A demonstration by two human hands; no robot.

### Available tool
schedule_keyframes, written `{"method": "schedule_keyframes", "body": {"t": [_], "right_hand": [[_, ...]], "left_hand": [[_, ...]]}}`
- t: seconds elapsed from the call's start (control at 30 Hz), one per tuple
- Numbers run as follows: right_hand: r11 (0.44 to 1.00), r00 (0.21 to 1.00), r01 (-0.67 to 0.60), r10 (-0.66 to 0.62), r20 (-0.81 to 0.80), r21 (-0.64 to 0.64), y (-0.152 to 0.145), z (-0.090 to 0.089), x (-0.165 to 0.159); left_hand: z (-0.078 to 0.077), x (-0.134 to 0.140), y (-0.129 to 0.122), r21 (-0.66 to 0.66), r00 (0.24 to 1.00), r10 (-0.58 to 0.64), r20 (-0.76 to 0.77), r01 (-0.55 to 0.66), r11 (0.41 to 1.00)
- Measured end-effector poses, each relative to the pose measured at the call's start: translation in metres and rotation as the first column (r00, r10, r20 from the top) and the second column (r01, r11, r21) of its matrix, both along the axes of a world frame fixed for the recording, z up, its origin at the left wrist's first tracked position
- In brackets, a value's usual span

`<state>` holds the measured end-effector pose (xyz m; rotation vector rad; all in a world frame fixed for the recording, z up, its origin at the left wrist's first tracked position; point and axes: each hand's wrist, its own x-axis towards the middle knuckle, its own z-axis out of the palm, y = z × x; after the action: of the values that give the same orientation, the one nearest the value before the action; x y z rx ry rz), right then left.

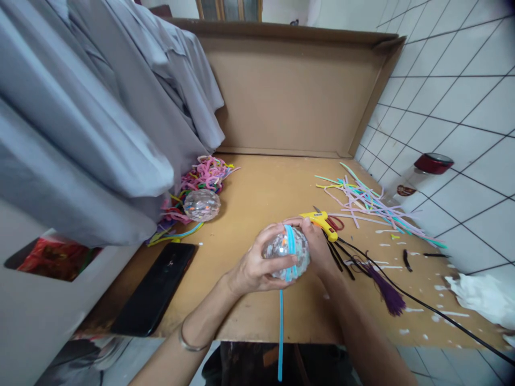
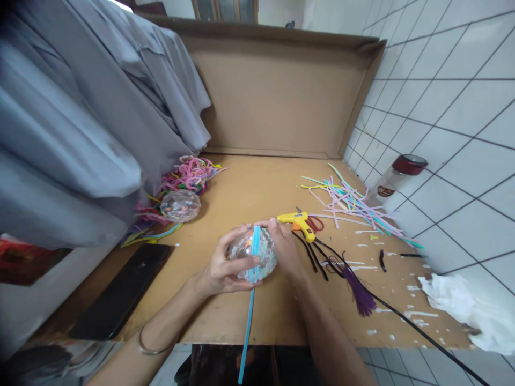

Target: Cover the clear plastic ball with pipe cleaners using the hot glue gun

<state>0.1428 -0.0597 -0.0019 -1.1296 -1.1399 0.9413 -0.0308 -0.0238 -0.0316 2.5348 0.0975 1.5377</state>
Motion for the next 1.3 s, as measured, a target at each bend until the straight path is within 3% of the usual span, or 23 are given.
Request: {"method": "schedule_keyframes", "body": {"t": [0.2, 0.5, 0.67, 0.77, 0.87, 1.03, 1.17, 1.3], "right_hand": [[0.986, 0.993, 0.017, -0.036, 0.111, 0.163, -0.005, 0.009, 0.000], [0.973, 0.985, -0.067, 0.030, 0.168, 0.222, -0.014, 0.015, -0.004], [0.971, 0.986, -0.118, 0.090, 0.138, 0.209, -0.015, 0.014, -0.005], [0.979, 0.996, -0.068, 0.056, 0.064, 0.192, -0.009, 0.005, -0.004], [0.998, 1.000, -0.022, 0.023, -0.020, 0.054, 0.000, -0.007, -0.002], [0.985, 0.988, -0.121, 0.107, -0.113, -0.127, 0.007, -0.020, 0.000], [0.979, 0.979, -0.144, 0.120, -0.167, -0.141, 0.006, -0.019, 0.000], [0.996, 0.995, -0.053, 0.046, -0.093, -0.072, 0.006, -0.011, 0.003]], "left_hand": [[-0.001, -0.001, 0.002, -0.040, 0.999, 0.039, -0.003, -0.039, 0.998], [-0.003, -0.004, 0.008, -0.138, 0.996, 0.087, 0.013, -0.084, 0.987], [-0.002, -0.005, 0.008, -0.199, 0.995, 0.091, 0.033, -0.083, 0.976], [0.000, -0.006, 0.007, -0.211, 0.994, 0.098, 0.038, -0.087, 0.974], [0.003, -0.007, 0.008, -0.246, 0.993, 0.085, 0.078, -0.063, 0.967], [0.005, -0.005, 0.008, -0.325, 0.991, 0.044, 0.130, 0.001, 0.946], [0.006, -0.002, 0.006, -0.330, 0.991, -0.016, 0.130, 0.059, 0.942], [0.004, -0.001, 0.004, -0.353, 0.994, -0.040, 0.100, 0.073, 0.933]]}}
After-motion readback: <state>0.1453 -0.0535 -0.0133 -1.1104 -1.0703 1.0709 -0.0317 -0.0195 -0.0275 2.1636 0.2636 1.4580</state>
